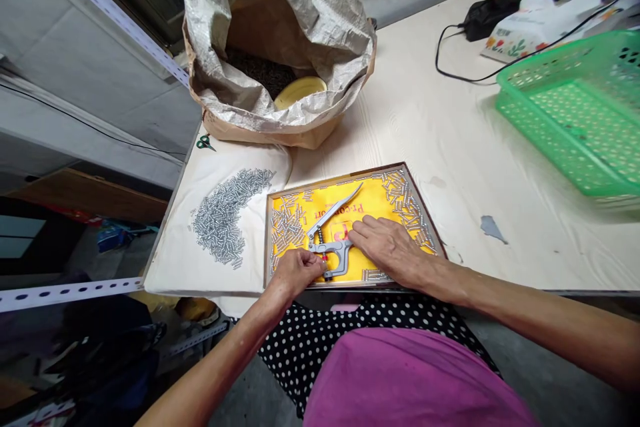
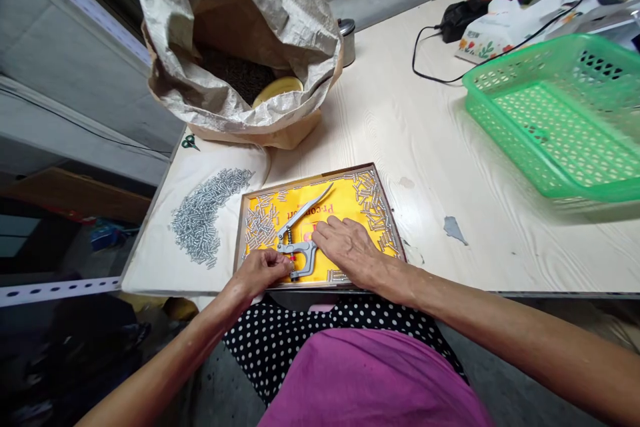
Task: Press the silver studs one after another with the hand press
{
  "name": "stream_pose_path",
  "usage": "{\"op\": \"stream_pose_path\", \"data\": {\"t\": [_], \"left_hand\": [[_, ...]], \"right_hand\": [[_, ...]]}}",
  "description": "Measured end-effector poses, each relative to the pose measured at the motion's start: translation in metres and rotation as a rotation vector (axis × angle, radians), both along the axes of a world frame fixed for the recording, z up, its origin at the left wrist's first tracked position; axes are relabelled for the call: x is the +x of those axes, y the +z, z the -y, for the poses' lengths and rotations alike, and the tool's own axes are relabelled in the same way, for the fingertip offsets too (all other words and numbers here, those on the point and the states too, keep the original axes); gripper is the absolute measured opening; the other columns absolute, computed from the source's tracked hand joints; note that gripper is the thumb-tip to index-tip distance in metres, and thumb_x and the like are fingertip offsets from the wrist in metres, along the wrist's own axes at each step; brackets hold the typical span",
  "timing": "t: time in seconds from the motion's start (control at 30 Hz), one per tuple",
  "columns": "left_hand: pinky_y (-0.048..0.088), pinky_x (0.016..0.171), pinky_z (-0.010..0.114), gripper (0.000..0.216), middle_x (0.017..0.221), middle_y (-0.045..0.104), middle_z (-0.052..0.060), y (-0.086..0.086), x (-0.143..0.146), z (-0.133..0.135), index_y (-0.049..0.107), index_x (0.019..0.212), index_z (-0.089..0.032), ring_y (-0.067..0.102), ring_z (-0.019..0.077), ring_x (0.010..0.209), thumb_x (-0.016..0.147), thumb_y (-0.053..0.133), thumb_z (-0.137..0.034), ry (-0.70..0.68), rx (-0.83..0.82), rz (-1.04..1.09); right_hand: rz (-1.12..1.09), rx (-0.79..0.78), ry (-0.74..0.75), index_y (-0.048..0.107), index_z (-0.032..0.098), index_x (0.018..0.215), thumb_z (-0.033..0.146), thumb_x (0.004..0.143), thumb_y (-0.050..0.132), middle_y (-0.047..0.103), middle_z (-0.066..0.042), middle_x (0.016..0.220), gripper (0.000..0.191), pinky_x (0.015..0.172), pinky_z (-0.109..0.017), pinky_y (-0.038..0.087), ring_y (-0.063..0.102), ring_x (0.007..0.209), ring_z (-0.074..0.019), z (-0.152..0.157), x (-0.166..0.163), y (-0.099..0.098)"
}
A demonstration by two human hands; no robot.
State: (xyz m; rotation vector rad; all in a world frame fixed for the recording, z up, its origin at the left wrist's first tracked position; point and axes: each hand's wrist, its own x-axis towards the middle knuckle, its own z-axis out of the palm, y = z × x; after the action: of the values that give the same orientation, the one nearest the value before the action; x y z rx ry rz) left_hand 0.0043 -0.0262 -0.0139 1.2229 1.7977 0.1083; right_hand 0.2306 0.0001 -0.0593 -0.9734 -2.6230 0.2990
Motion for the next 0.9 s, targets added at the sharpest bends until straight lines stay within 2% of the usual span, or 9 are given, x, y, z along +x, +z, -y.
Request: {"op": "stream_pose_path", "data": {"t": [0.1, 0.2, 0.3, 0.4, 0.63, 0.8, 0.9], "left_hand": [[0.026, 0.053, 0.024, 0.023, 0.052, 0.052, -0.003, -0.002, 0.000, 0.003, 0.067, 0.062, -0.015, 0.041, 0.0103, 0.052, 0.069, 0.066, -0.037, 0.025, 0.014, 0.019], [0.030, 0.054, 0.024, 0.023, 0.056, 0.057, -0.001, -0.003, 0.002, 0.006, 0.069, 0.063, -0.016, 0.046, 0.0122, 0.057, 0.068, 0.068, -0.038, 0.052, 0.046, 0.031], [0.030, 0.054, 0.024, 0.022, 0.056, 0.057, -0.001, -0.002, 0.003, 0.007, 0.067, 0.062, -0.016, 0.047, 0.0124, 0.057, 0.067, 0.069, -0.037, 0.069, 0.023, 0.029], [0.030, 0.054, 0.024, 0.021, 0.056, 0.056, -0.001, -0.001, 0.005, 0.007, 0.064, 0.061, -0.016, 0.045, 0.0117, 0.055, 0.066, 0.070, -0.036, 0.102, -0.013, 0.036], [0.029, 0.056, 0.025, 0.019, 0.054, 0.052, -0.003, 0.000, 0.006, 0.005, 0.063, 0.060, -0.016, 0.041, 0.0107, 0.054, 0.067, 0.065, -0.034, 0.054, -0.024, -0.002], [0.028, 0.055, 0.025, 0.021, 0.053, 0.051, -0.004, -0.001, 0.005, 0.005, 0.060, 0.057, -0.017, 0.041, 0.0108, 0.053, 0.068, 0.064, -0.035, -0.012, 0.009, -0.015], [0.028, 0.055, 0.025, 0.021, 0.051, 0.050, -0.004, -0.001, 0.005, 0.005, 0.061, 0.056, -0.017, 0.041, 0.0112, 0.053, 0.068, 0.065, -0.034, -0.019, 0.025, -0.040]], "right_hand": [[0.018, -0.023, -0.005, 0.057, 0.020, 0.102, 0.012, 0.097, 0.044, 0.063, -0.007, 0.093, 0.016, 0.074, -0.034, 0.038, 0.051, 0.089, -0.0224, -0.002, 0.000, -0.001], [0.021, -0.055, -0.020, 0.058, 0.020, 0.104, 0.013, 0.096, 0.046, 0.064, -0.008, 0.100, 0.016, 0.082, -0.037, 0.041, 0.053, 0.097, -0.0235, -0.001, 0.002, -0.001], [-0.031, -0.036, -0.009, 0.057, 0.019, 0.117, 0.009, 0.094, 0.044, 0.064, -0.011, 0.115, 0.028, 0.090, -0.040, 0.041, 0.051, 0.109, -0.0254, 0.005, 0.006, 0.000], [-0.069, -0.022, 0.010, 0.054, 0.016, 0.124, 0.006, 0.092, 0.042, 0.062, -0.015, 0.125, 0.036, 0.089, -0.040, 0.042, 0.050, 0.112, -0.0259, 0.011, 0.009, 0.000], [-0.002, -0.034, -0.039, 0.057, 0.018, 0.115, 0.009, 0.094, 0.048, 0.065, -0.011, 0.113, 0.025, 0.078, -0.036, 0.040, 0.051, 0.102, -0.0248, 0.012, 0.004, -0.003], [0.075, 0.002, -0.050, 0.059, 0.019, 0.107, 0.006, 0.093, 0.048, 0.066, -0.008, 0.101, 0.022, 0.068, -0.035, 0.038, 0.052, 0.094, -0.0238, 0.009, 0.002, 0.007], [0.066, -0.020, -0.069, 0.059, 0.020, 0.105, 0.008, 0.093, 0.050, 0.066, -0.008, 0.102, 0.019, 0.065, -0.034, 0.038, 0.052, 0.092, -0.0235, 0.010, 0.002, 0.010]]}}
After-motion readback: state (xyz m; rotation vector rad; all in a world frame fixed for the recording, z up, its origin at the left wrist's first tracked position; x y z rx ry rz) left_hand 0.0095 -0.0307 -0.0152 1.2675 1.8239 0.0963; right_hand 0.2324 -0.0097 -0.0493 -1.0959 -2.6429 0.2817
